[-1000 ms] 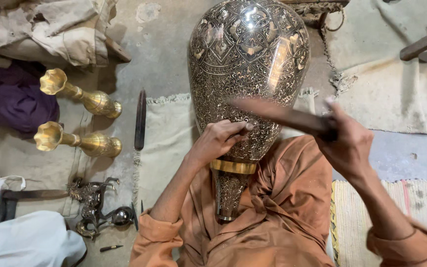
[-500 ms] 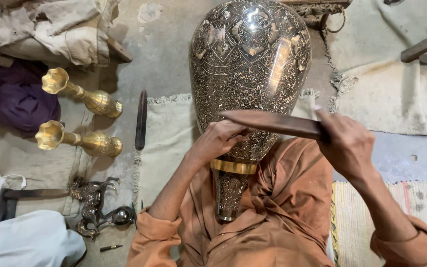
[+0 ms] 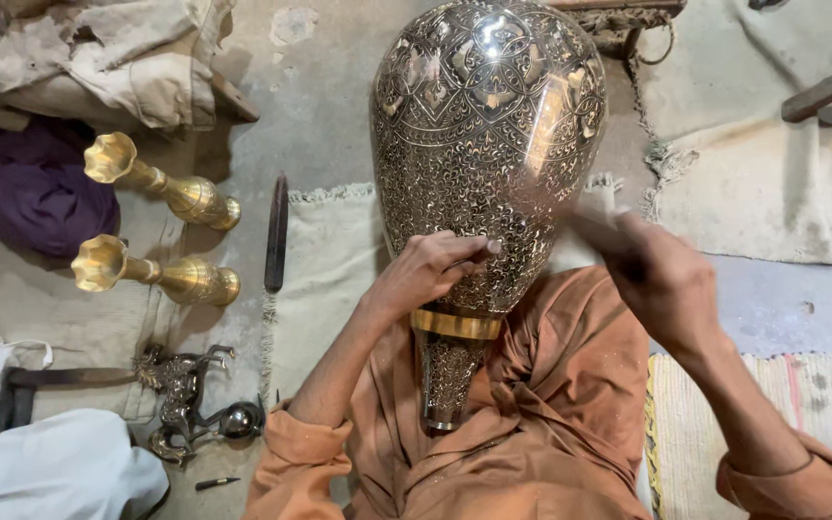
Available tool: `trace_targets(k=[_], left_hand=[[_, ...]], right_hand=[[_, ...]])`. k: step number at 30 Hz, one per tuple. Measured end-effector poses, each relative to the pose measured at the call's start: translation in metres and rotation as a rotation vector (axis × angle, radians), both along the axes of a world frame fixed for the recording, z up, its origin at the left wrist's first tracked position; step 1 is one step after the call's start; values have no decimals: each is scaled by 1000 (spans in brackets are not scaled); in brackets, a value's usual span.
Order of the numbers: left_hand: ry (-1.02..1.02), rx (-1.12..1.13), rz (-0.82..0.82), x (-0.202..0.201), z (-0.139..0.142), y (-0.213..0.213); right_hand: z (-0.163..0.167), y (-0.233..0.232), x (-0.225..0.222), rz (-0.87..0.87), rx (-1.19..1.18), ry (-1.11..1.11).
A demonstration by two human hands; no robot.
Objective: The person sits on the floor with a large engraved metal vase held between the legs, positions a chisel against the vase surface with one hand, and taps the chisel with a wooden mallet held in the other hand to carve decorative patterns, repositioning the chisel repeatedly across the surface.
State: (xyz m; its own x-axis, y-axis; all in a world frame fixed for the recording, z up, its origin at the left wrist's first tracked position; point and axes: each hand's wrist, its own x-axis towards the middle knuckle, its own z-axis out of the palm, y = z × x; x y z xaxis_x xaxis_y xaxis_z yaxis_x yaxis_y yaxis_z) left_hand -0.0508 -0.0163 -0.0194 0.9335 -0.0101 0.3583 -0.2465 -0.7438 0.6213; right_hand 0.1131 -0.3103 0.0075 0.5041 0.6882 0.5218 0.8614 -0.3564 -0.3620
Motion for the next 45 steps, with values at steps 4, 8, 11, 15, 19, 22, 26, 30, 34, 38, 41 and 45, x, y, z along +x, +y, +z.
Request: trace_targets(k=[4, 8, 11, 15, 19, 22, 26, 30, 34, 38, 41, 45], left_hand=[[17, -33, -16, 0, -1, 1], [71, 3, 1, 0, 1, 1], [-62, 2, 6, 0, 2, 0], [38, -39, -14, 0, 1, 2], [-2, -117, -78, 4, -3, 2], [-10, -83, 13, 0, -1, -2], [-231, -156, 121, -19, 11, -10], [-95, -251, 54, -20, 19, -23], [-3, -175, 177, -15, 17, -26], [-137, -130, 145, -18, 7, -27], [-154, -150, 102, -18, 0, -24], [-94, -120, 206, -16, -8, -25]], right_hand=[[-1, 3, -4, -68, 63, 24], [0, 4, -3, -34, -15, -33], [0, -1, 1, -130, -153, -236], [-6, -5, 1, -120, 360, 337], [-12, -7, -3, -68, -37, 63], [-13, -20, -6, -179, -316, -134], [-15, -39, -8, -166, -164, -17], [-17, -48, -6, -213, -204, -30], [-18, -48, -4, -202, -196, -58], [-17, -45, -2, -215, -247, -184], [-9, -40, 2, -217, -295, -303], [14, -30, 7, -208, -291, -414]])
